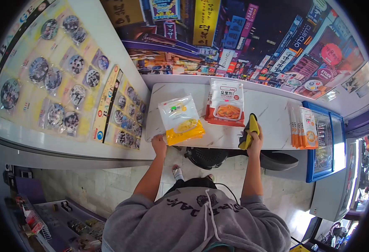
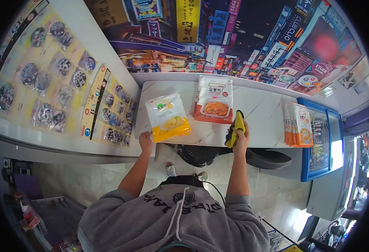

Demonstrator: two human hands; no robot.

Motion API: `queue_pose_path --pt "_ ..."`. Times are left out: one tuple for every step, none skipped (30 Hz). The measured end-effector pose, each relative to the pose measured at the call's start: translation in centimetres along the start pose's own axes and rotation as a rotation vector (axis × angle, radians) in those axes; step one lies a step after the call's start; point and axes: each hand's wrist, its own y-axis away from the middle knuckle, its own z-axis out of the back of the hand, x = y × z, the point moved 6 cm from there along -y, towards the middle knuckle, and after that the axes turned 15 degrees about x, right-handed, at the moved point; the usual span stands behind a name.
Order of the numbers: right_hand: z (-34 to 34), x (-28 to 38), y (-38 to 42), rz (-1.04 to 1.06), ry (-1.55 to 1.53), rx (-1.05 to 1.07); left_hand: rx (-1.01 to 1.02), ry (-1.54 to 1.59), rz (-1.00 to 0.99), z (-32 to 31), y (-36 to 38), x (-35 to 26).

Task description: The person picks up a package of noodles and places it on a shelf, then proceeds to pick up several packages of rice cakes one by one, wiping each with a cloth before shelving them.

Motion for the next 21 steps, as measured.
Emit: queue_pose_path --pt "-2.0 0.1 0.5 -0.042 -0.048 0.053 -0.048 0.400 0.068 0.0 -0.5 0.5" --pt "-3.7 -0.1 0.9 -0.086 -0.097 0.108 0.026 0.446 0.075 0.0 -1.0 -0.8" --pt "-5.0 -0.5 0.9 -0.085 -0.102 0.152 0.099 0.492 0.080 0.5 -1.5 -2.9" --pt "-6.1 -0.9 0.9 -0.088 -0.100 0.153 0.225 0.315 0.114 1.0 -2.4 -5.1" --pt "-7.3 -1.4 0.9 -0.101 -0.110 0.173 0.353 0.136 0.145 1.1 -3.2 -6.4" --pt "-8.4 -1.8 0.9 -0.110 -0.121 0.190 0.356 0.137 0.144 1.0 -4.0 -6.2" --pt "-9.4 -2.0 1.1 -0.142 -0.093 0.203 0.431 0.106 0.078 0.6 -4.7 -6.8" --pt "-10.3 -1.9 1.4 -0.135 -0.092 0.197 0.506 0.076 0.007 0.1 -5.1 -7.4" --pt "-11.5 -1.8 1.5 -0.142 -0.110 0.233 0.422 0.054 -0.142 0.5 -5.3 -8.5" --pt "-12.5 -1.8 1.7 -0.151 -0.129 0.269 0.427 0.057 -0.153 0.8 -5.2 -9.6" --pt "-13.2 -1.8 2.0 -0.155 -0.115 0.276 0.438 0.384 -0.095 1.1 -5.0 -10.0" --pt "-13.8 -2.0 2.1 -0.149 -0.115 0.271 0.442 0.711 -0.031 1.3 -4.9 -10.0" --pt "-14.8 -2.1 2.1 -0.140 -0.024 0.333 0.447 0.710 -0.036 0.8 -5.4 -8.8" --pt "-15.9 -2.2 2.3 -0.131 0.069 0.395 0.536 0.863 -0.011 -1.0 -6.0 -6.5" --pt "-17.6 -1.9 2.8 -0.111 0.219 0.432 0.625 1.018 0.015 -2.2 -6.2 -5.5" --pt "-19.6 -1.6 3.2 -0.089 0.372 0.469 0.629 1.023 0.007 -1.3 -5.4 -7.4" --pt "-22.0 -1.4 3.6 0.078 0.609 0.588 0.638 1.200 0.016 0.8 -3.6 -11.5" --pt "-24.4 -1.5 4.3 0.248 0.846 0.703 0.645 1.378 0.026 2.7 -2.3 -14.8" --pt "-26.6 -1.5 5.3 0.303 1.015 0.704 0.644 1.383 0.019 3.9 -1.8 -16.4" --pt "-28.3 -1.0 6.5 0.355 1.184 0.704 0.726 1.535 0.024 4.6 -1.0 -18.1" --pt "-29.1 0.2 6.9 0.363 1.187 0.710 0.807 1.686 0.026 5.1 -0.3 -19.4"
